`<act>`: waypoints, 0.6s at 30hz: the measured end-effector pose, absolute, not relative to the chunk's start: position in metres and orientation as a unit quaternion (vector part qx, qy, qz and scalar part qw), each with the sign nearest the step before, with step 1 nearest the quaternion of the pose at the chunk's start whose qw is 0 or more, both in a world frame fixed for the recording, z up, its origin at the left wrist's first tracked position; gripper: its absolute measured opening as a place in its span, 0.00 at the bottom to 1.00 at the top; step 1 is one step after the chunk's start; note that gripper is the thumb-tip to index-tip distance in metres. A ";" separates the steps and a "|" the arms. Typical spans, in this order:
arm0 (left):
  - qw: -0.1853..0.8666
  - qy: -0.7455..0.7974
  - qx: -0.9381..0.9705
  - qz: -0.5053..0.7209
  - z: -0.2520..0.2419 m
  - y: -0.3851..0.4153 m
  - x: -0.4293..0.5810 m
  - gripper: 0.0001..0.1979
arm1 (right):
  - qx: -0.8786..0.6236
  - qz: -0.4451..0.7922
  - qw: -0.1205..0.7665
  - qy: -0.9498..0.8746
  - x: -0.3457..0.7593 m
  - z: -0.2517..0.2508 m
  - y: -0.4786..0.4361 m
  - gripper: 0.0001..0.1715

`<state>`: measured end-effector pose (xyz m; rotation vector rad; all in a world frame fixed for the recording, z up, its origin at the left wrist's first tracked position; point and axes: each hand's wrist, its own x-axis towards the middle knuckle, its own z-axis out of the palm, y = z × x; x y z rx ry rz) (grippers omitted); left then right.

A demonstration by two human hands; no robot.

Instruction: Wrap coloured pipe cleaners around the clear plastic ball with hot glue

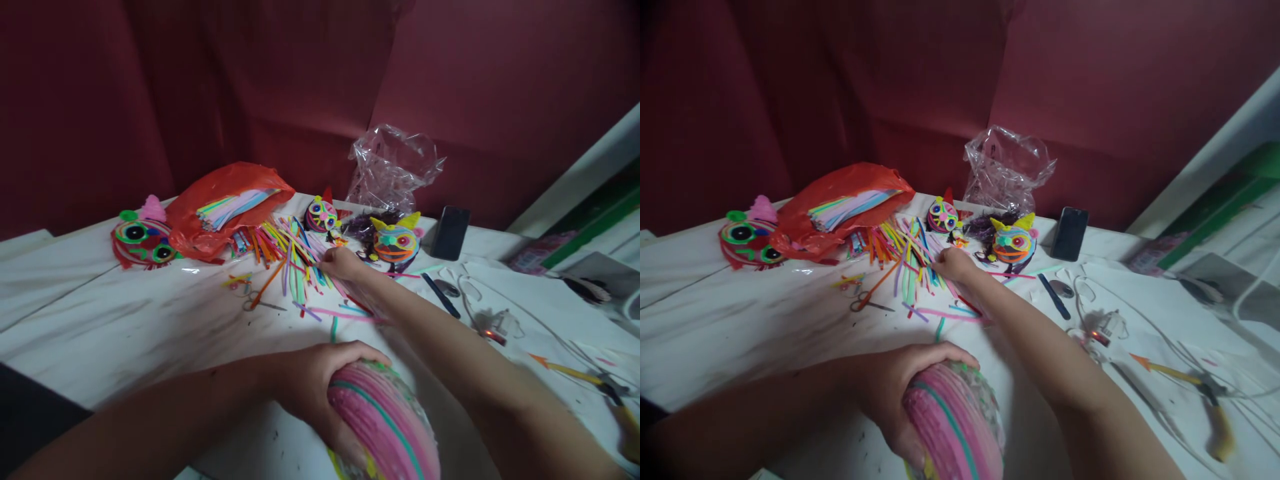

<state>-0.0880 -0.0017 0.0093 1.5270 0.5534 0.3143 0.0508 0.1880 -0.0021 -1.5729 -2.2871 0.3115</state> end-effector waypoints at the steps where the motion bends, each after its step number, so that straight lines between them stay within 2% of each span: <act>1: 0.674 0.245 0.683 0.140 0.010 -0.002 -0.088 0.56 | -0.547 0.126 0.180 -0.808 0.046 -0.002 0.187 0.10; 8: 0.668 0.238 0.693 0.130 0.011 0.001 -0.089 0.55 | -0.561 0.161 0.247 -0.774 0.054 0.025 0.197 0.17; 13: 0.670 0.243 0.689 0.133 0.012 -0.002 -0.087 0.55 | -0.582 0.153 0.214 -0.770 0.056 0.026 0.190 0.17; 18: 0.663 0.239 0.697 0.133 0.013 -0.003 -0.086 0.56 | -0.597 0.155 0.159 -0.771 0.024 0.002 0.175 0.28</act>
